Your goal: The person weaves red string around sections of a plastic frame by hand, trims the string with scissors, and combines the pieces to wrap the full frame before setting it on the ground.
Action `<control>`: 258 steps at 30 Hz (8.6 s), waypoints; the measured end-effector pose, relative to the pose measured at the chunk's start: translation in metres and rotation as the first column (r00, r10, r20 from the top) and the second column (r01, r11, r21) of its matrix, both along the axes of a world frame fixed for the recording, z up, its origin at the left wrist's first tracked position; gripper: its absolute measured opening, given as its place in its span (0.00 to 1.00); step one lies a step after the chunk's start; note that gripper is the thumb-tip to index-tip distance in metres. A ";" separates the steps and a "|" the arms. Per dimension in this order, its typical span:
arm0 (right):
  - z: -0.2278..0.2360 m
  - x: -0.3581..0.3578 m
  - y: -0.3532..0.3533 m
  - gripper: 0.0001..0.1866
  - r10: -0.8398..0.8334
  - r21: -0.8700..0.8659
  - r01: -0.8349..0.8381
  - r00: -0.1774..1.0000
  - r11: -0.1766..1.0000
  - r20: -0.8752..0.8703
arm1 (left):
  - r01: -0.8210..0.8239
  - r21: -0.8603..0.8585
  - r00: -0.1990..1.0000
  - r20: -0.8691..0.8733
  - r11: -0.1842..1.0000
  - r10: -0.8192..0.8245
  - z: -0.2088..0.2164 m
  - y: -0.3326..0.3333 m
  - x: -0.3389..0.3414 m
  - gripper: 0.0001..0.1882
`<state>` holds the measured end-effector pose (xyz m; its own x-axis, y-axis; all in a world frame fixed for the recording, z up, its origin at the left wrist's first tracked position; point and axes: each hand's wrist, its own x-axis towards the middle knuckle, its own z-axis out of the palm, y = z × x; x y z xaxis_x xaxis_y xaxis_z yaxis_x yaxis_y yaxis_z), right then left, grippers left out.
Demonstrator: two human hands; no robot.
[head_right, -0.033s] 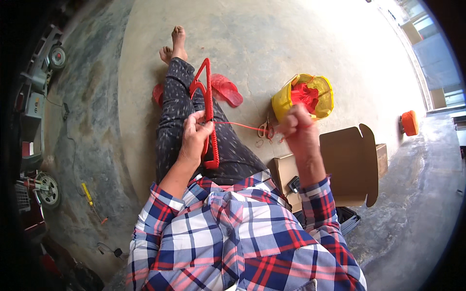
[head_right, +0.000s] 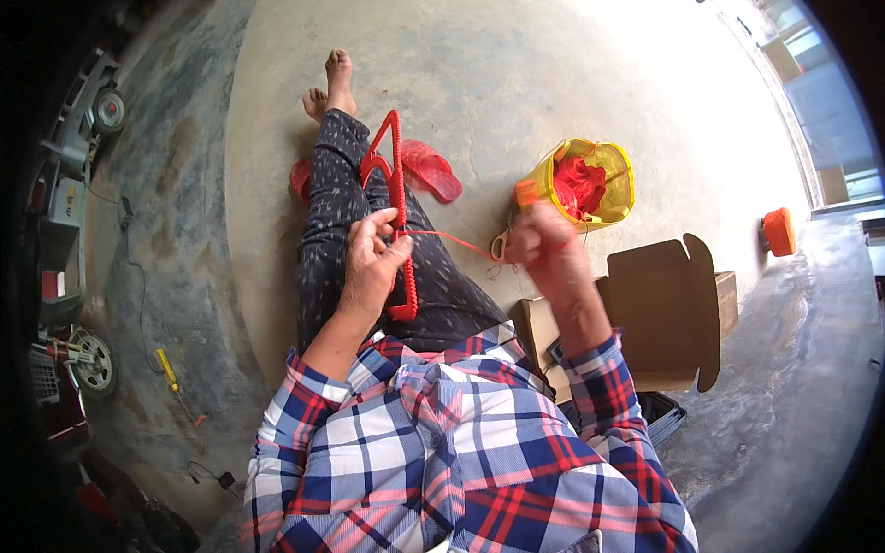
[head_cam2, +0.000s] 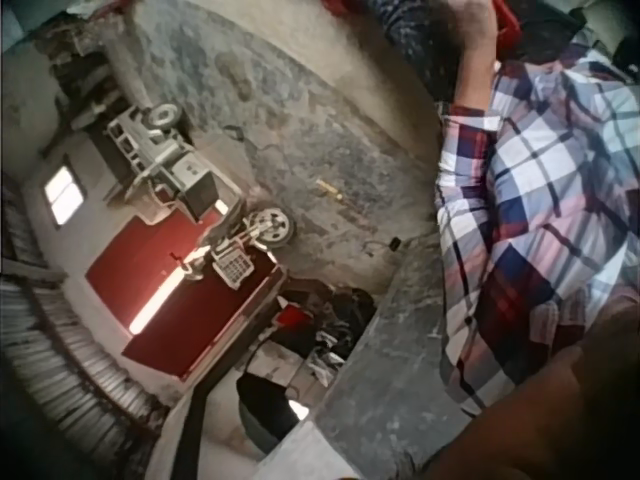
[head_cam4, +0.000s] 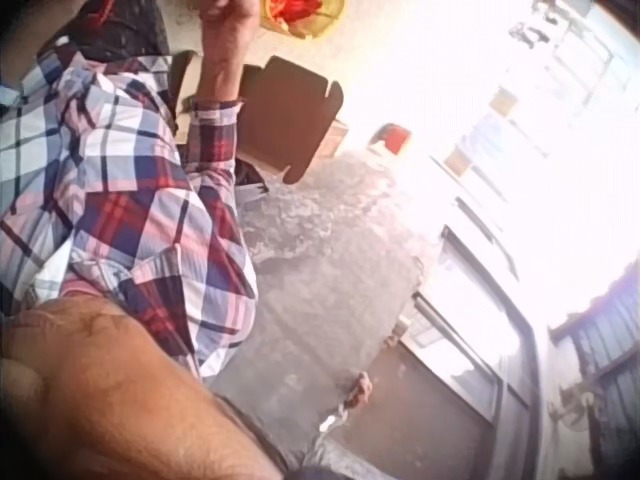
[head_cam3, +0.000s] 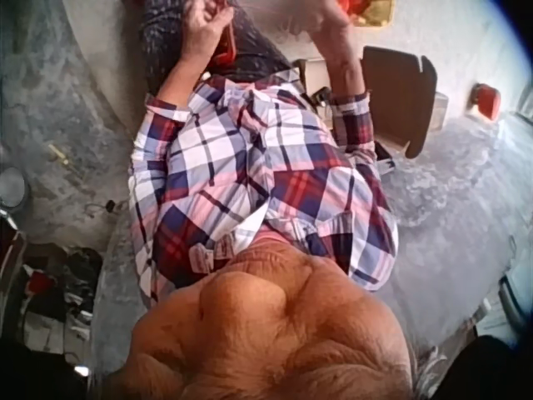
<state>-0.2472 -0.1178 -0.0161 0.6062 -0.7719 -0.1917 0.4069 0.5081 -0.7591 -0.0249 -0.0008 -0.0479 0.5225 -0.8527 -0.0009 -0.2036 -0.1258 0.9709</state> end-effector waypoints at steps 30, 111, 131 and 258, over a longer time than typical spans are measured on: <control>-0.028 0.057 -0.034 0.05 -0.030 -0.394 -0.163 0.897 0.905 -0.441 | -0.004 0.079 0.897 -0.441 0.997 0.039 -0.023 -0.010 0.027 0.25; 0.009 0.100 0.016 0.11 -0.133 -0.864 -0.298 0.916 0.406 -0.378 | 0.116 -0.139 0.853 -0.493 0.983 -0.170 0.045 -0.006 0.020 0.07; -0.022 0.086 0.017 0.11 0.392 0.109 -0.385 0.809 0.916 -0.437 | 0.106 0.016 0.650 -0.758 0.994 -0.057 -0.020 -0.019 0.015 0.23; 0.066 -0.049 -0.005 0.15 -0.027 -0.083 0.010 0.978 0.996 -0.205 | 0.125 -0.086 0.386 -0.914 0.988 -0.128 -0.026 -0.006 0.024 0.14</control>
<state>-0.2961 -0.1224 0.0499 0.5458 -0.8006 -0.2472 0.2460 0.4351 -0.8661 -0.0011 -0.0073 -0.0739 0.0946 -0.9097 -0.4044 0.7932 -0.1766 0.5828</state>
